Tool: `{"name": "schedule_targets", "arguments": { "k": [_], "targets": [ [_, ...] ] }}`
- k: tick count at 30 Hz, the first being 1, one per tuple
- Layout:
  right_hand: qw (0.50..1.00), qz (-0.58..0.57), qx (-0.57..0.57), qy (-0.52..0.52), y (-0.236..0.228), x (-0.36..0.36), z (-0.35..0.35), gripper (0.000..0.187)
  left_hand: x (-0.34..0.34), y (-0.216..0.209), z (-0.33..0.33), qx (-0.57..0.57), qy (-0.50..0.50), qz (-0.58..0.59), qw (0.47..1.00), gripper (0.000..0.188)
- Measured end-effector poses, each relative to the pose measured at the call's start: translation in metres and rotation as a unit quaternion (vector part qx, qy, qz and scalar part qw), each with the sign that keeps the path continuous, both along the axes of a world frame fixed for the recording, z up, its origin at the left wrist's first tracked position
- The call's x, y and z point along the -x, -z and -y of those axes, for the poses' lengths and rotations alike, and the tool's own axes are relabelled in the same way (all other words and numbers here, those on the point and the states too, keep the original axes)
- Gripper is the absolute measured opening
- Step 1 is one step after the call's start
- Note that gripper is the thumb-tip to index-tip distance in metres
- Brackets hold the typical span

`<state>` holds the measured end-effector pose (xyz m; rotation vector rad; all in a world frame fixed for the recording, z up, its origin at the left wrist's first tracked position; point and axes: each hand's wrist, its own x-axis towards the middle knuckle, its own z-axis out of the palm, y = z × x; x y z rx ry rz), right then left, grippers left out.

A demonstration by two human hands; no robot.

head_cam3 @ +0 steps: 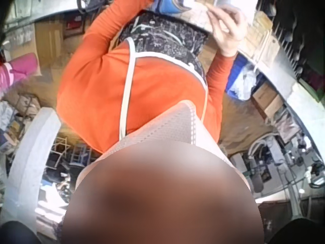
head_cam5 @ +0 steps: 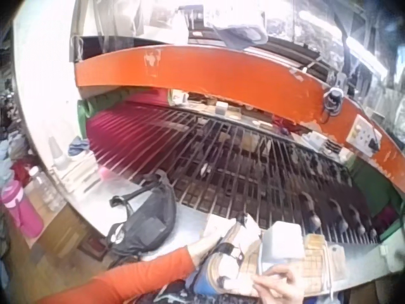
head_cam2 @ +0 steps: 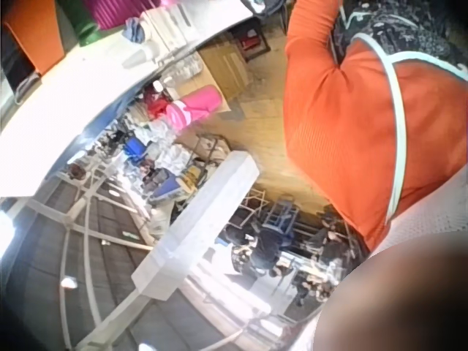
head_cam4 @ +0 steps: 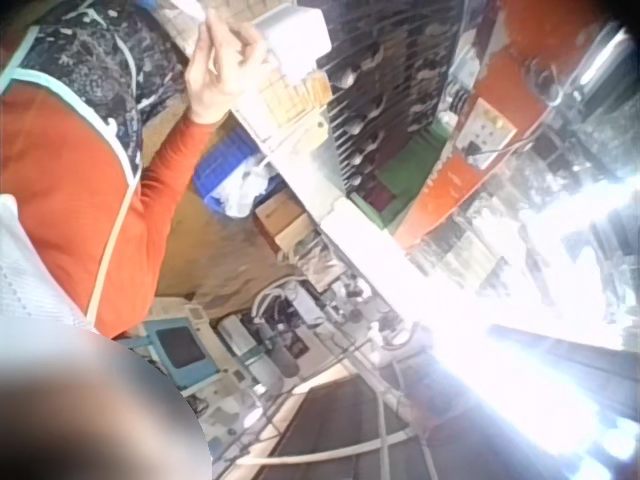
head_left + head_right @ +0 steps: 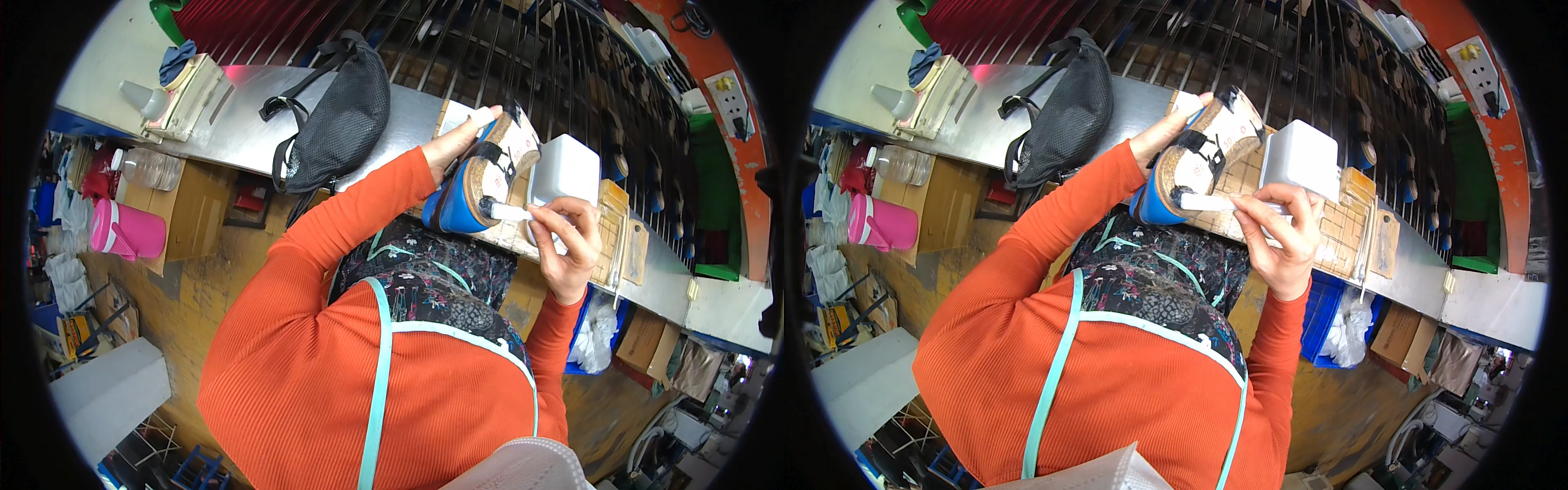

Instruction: The person holds a blue and beige sandal with a black strap and uses a small brush to apply white paint to the strap and sole edges. The person repeatedly dips the brush into a white paint container and continues painting the same sandal throughout the clip.

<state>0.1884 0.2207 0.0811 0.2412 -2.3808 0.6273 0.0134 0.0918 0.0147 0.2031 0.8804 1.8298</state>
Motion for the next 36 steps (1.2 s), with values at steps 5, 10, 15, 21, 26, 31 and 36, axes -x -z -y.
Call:
{"name": "schedule_targets", "arguments": {
  "k": [5, 10, 15, 21, 26, 31, 36],
  "targets": [
    [0.997, 0.016, -0.037, -0.072, -0.016, 0.016, -0.003, 0.031, -0.014, 0.012, 0.010, -0.068, 0.037, 0.020, 0.997, 0.063],
    [0.986, 0.044, -0.047, -0.153, -0.025, 0.035, -0.005, 0.029, -0.038, 0.014, 0.024, -0.056, 0.083, 0.074, 0.992, 0.061],
    [0.969, 0.095, -0.027, -0.225, -0.023, 0.051, -0.006, 0.025, -0.050, 0.040, 0.033, -0.129, 0.247, 0.178, 0.944, 0.067],
    [0.943, 0.155, -0.004, -0.293, -0.015, 0.059, -0.012, 0.023, -0.077, 0.057, 0.026, -0.296, 0.407, 0.476, 0.722, 0.075],
    [0.929, 0.195, -0.001, -0.315, -0.010, 0.059, -0.017, 0.020, -0.079, 0.037, -0.015, -0.236, 0.698, 0.513, 0.441, 0.083],
    [0.926, 0.202, -0.030, -0.316, -0.009, 0.055, -0.022, 0.023, -0.098, 0.058, 0.035, -0.272, 0.377, 0.509, 0.724, 0.067],
    [0.930, 0.184, -0.064, -0.312, -0.015, 0.049, -0.027, 0.024, -0.096, 0.058, 0.031, -0.239, 0.343, 0.507, 0.754, 0.078]
  ]
}}
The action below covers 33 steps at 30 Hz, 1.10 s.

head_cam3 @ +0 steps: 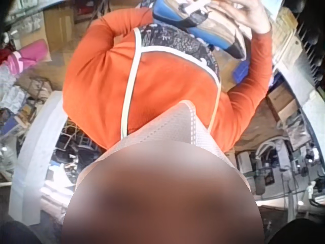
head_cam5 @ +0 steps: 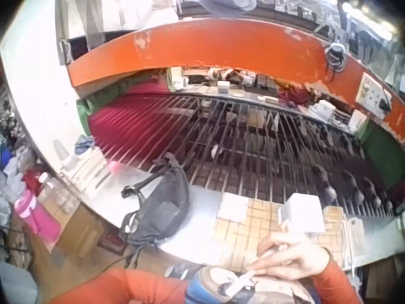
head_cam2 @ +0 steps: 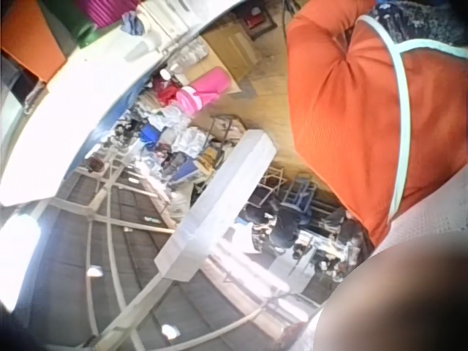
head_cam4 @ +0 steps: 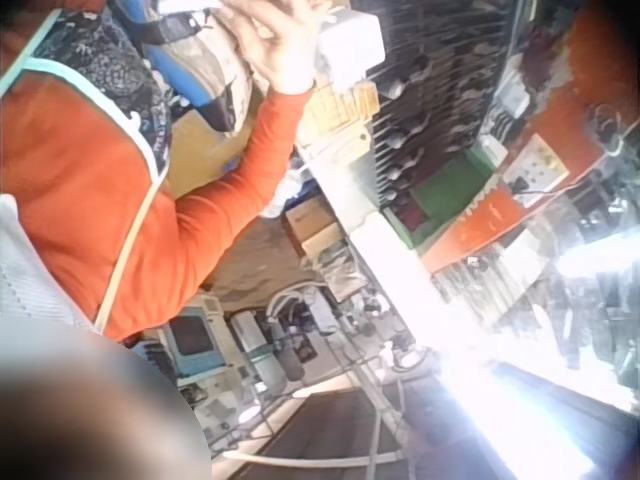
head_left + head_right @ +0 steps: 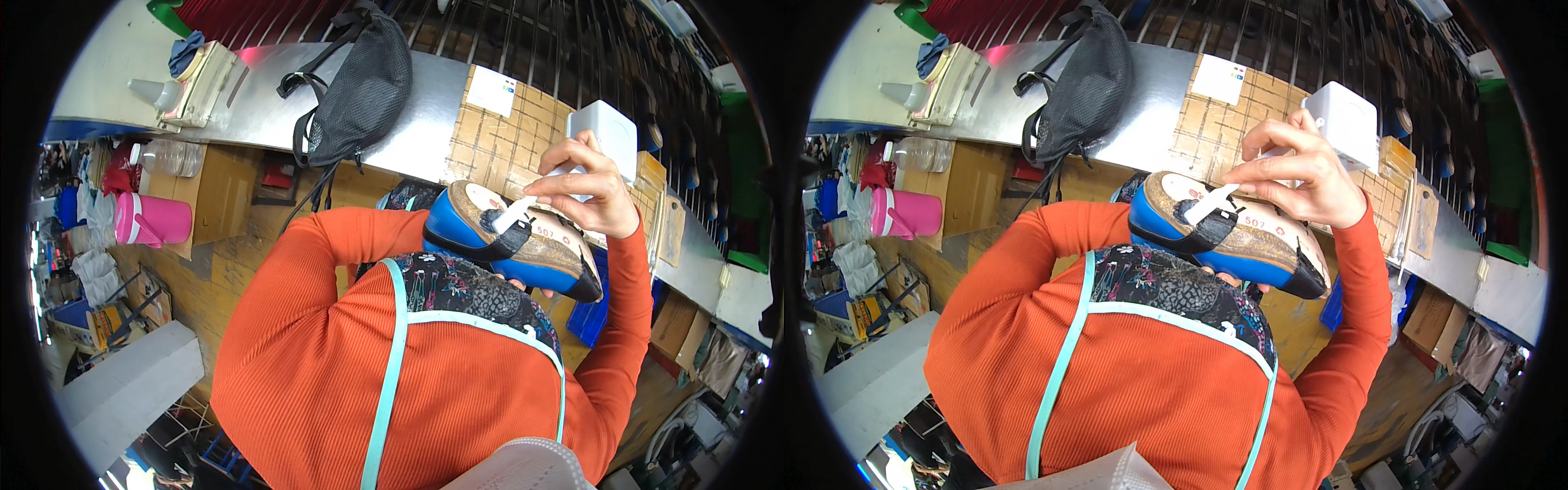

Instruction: The person holds a blue and beige sandal with a black strap and uses a small brush to apply white paint to the strap and sole edges. The person repeatedly dips the brush into a white paint container and continues painting the same sandal throughout the clip.

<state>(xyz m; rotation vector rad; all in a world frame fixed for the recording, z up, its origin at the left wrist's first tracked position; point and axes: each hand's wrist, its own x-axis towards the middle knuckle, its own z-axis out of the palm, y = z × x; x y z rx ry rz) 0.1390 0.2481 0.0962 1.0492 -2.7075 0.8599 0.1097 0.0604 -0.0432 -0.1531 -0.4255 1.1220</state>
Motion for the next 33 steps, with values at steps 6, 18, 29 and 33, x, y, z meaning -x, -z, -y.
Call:
{"name": "schedule_targets", "arguments": {
  "k": [6, 18, 29, 33],
  "targets": [
    [0.998, 0.019, 0.040, 0.037, 0.000, -0.001, 0.003, 0.020, -0.011, -0.007, -0.005, -0.037, 0.148, 0.150, 0.977, 0.087],
    [0.995, 0.087, 0.015, 0.045, -0.009, -0.013, -0.018, 0.015, -0.003, 0.003, -0.005, -0.041, 0.096, 0.087, 0.991, 0.081],
    [0.875, -0.253, -0.012, 0.413, 0.021, -0.064, 0.033, 0.028, 0.098, -0.049, -0.035, 0.129, -0.468, -0.569, 0.663, 0.078],
    [0.866, -0.244, 0.053, 0.434, 0.052, -0.066, 0.062, 0.029, 0.111, -0.060, -0.032, 0.157, -0.507, -0.540, 0.653, 0.075]
  ]
}}
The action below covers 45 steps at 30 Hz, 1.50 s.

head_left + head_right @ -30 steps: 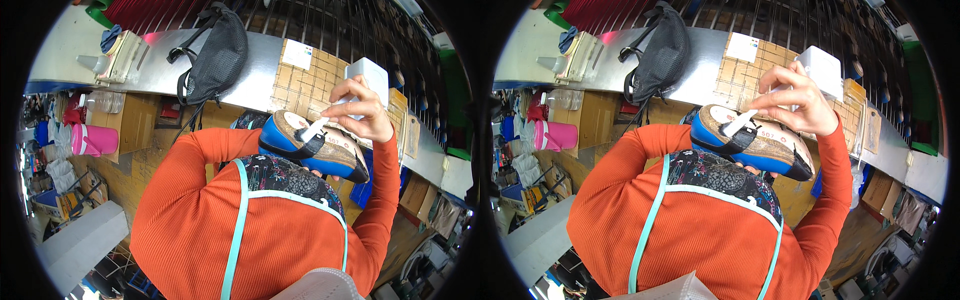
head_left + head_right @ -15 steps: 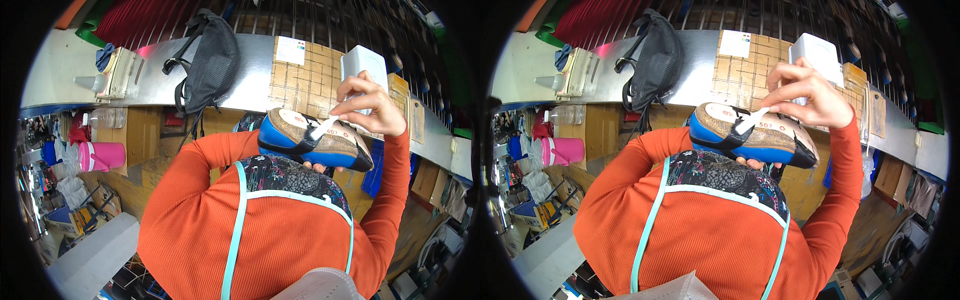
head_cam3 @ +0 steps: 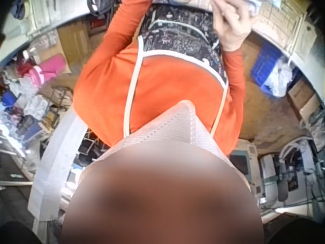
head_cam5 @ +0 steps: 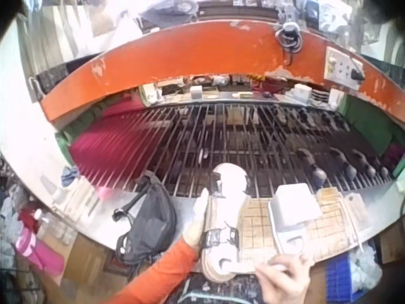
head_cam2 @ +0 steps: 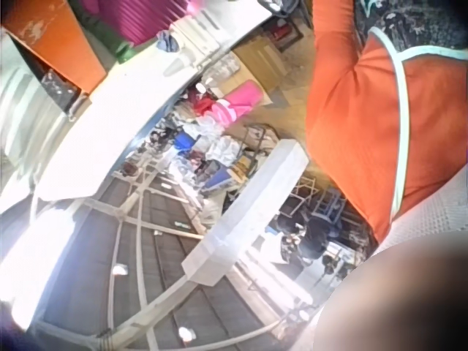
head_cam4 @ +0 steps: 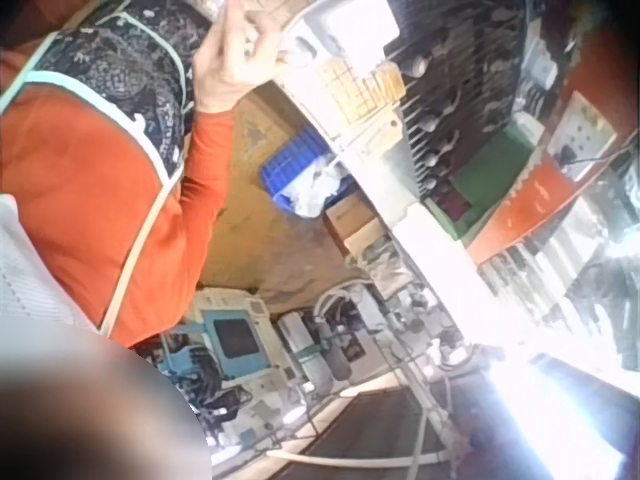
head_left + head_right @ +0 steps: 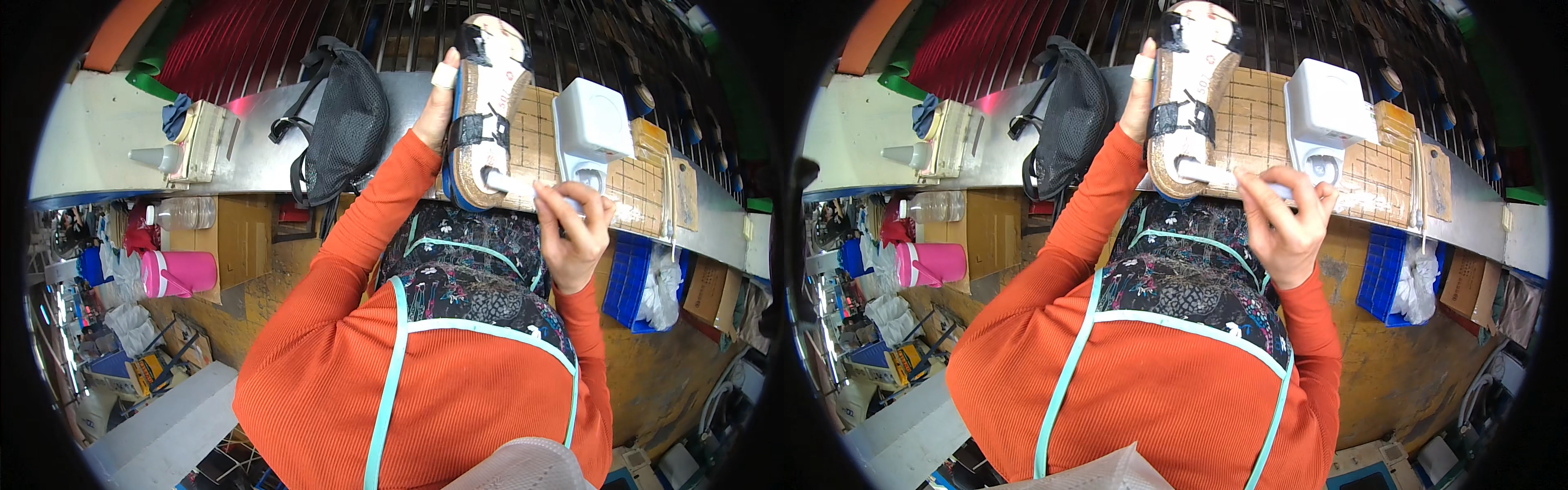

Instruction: The person holds a blue and beige sandal with a black strap and uses a small brush to apply white paint to the strap and sole edges. The person repeatedly dips the brush into a white paint container and continues painting the same sandal throughout the clip.

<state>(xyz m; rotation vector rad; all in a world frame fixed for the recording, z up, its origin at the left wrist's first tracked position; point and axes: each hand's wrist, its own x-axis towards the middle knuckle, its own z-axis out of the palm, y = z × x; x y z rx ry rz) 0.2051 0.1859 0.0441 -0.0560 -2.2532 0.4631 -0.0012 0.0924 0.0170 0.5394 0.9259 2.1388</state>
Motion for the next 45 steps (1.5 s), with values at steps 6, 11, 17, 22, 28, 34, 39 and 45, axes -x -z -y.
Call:
{"name": "schedule_targets", "arguments": {
  "k": [6, 11, 17, 22, 28, 34, 39, 45],
  "targets": [
    [0.983, 0.042, 0.160, -0.078, 0.002, -0.004, -0.003, 0.026, 0.009, 0.014, 0.004, 0.008, -0.029, -0.036, 0.999, 0.069],
    [0.998, 0.023, 0.053, -0.031, 0.003, 0.009, -0.008, 0.027, 0.011, 0.018, 0.002, 0.049, -0.017, -0.067, 0.996, 0.070],
    [0.995, 0.049, 0.046, -0.069, 0.000, 0.004, -0.013, 0.029, 0.013, 0.015, 0.005, 0.074, -0.001, -0.050, 0.996, 0.070],
    [0.989, 0.099, 0.096, -0.057, 0.006, -0.007, -0.040, 0.022, 0.014, 0.018, 0.002, 0.060, -0.010, 0.017, 0.998, 0.070],
    [0.833, 0.006, 0.539, -0.126, 0.040, -0.001, -0.028, 0.022, 0.012, 0.013, -0.010, -0.029, -0.044, 0.034, 0.998, 0.070],
    [0.781, -0.084, 0.589, -0.192, 0.036, 0.036, -0.005, 0.068, -0.014, 0.002, -0.037, 0.065, -0.127, 0.043, 0.989, 0.085],
    [0.795, -0.124, 0.562, -0.191, 0.017, 0.034, -0.039, 0.063, -0.020, -0.005, -0.045, 0.078, -0.061, -0.009, 0.995, 0.098],
    [0.822, -0.047, 0.479, -0.304, -0.008, 0.018, -0.057, 0.047, -0.003, -0.003, -0.059, -0.065, 0.045, 0.144, 0.986, 0.107]
  ]
}}
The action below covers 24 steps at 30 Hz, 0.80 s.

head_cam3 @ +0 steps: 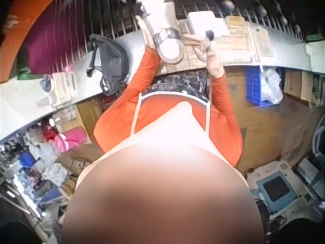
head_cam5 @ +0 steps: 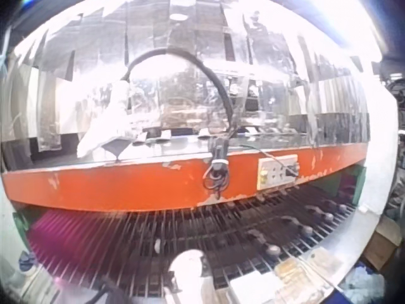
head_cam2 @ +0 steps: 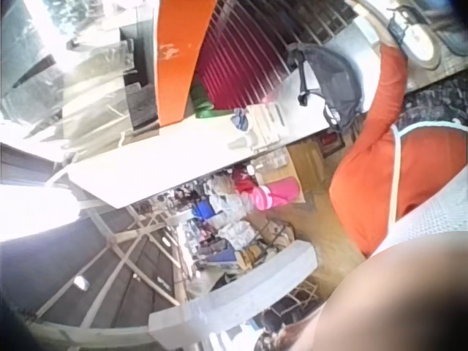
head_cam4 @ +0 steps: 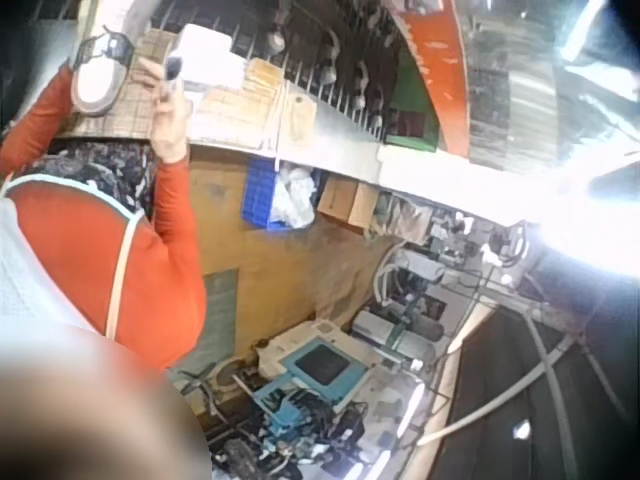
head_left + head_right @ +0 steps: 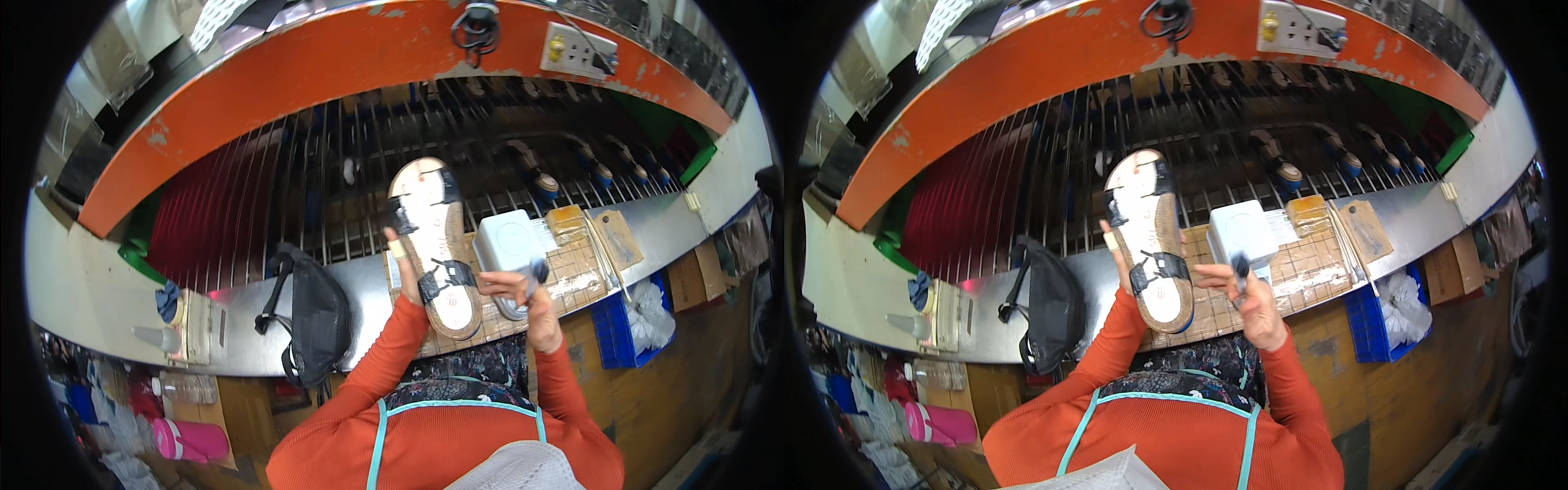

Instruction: The person holds a blue and beige sandal with a black strap and uses a small brush to apply white paint to the strap and sole edges. The person repeatedly dips the brush into a white paint container and continues painting the same sandal throughout the clip.

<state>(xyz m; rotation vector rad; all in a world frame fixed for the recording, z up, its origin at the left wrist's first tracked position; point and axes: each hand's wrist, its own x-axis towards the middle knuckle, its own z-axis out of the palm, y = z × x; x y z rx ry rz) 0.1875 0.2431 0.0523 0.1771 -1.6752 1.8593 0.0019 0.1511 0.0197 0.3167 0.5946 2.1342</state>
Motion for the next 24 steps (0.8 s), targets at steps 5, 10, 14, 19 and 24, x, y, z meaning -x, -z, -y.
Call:
{"name": "schedule_targets", "arguments": {
  "k": [5, 10, 14, 19, 24],
  "targets": [
    [0.891, 0.117, -0.320, 0.299, -0.024, -0.002, -0.001, 0.013, -0.006, 0.008, 0.012, 0.010, 0.021, -0.140, 0.990, 0.092],
    [0.808, 0.074, -0.430, 0.395, -0.040, 0.027, 0.005, 0.024, -0.012, 0.017, 0.015, -0.027, 0.039, -0.165, 0.985, 0.095],
    [0.793, 0.065, -0.394, 0.460, -0.050, 0.052, -0.009, 0.022, -0.007, 0.017, 0.026, 0.014, 0.056, -0.249, 0.967, 0.097],
    [0.753, 0.052, -0.463, 0.464, -0.039, 0.045, -0.002, 0.023, -0.012, 0.016, 0.025, 0.015, 0.033, -0.153, 0.988, 0.092],
    [0.984, 0.034, 0.010, 0.172, -0.001, 0.005, -0.032, 0.013, 0.020, 0.042, 0.012, -0.028, 0.138, 0.088, 0.986, 0.102]
  ]
}}
